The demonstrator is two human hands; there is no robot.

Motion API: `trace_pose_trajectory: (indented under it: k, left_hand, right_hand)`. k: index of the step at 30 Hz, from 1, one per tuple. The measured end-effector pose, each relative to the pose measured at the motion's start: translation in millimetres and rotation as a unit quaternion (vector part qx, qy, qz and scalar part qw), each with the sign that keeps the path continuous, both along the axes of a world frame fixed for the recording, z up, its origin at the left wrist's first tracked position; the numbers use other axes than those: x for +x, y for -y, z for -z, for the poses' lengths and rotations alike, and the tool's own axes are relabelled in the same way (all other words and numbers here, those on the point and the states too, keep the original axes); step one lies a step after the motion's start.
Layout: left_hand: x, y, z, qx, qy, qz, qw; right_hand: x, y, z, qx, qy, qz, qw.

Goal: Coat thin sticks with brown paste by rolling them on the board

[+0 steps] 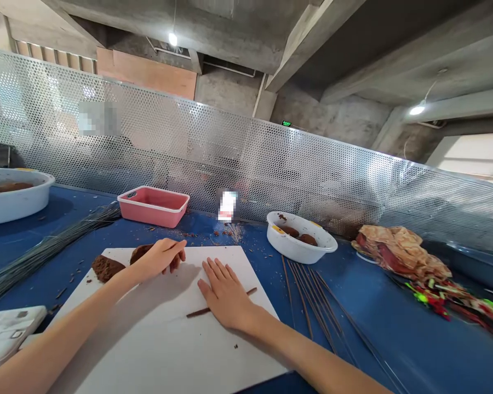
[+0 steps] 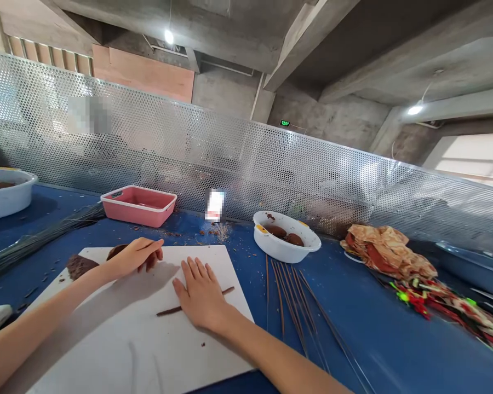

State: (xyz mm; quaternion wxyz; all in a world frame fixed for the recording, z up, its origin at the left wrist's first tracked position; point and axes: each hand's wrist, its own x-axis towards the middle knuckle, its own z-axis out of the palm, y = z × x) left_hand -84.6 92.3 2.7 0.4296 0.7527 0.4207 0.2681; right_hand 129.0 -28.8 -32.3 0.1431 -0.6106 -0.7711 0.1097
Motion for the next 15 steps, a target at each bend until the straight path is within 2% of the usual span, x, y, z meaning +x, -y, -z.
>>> trace_pose_trajectory:
  k: [5, 10, 15]
  left_hand:
    - [2, 1, 0.7, -0.009, 0.007, 0.006, 1.000]
    - [3, 1, 1.7, -0.008, -0.003, 0.002, 1.000]
    - [4, 1, 2.7, -0.009, -0.007, 0.017, 1.000]
  right_hand:
    - [2, 36, -7.9, -0.006, -0.001, -0.017, 1.000]
    - [0, 58, -18.6, -0.042, 0.001, -0.019, 0.999]
    - [11, 81, -15.5, -0.054, 0.019, -0.037, 0.998]
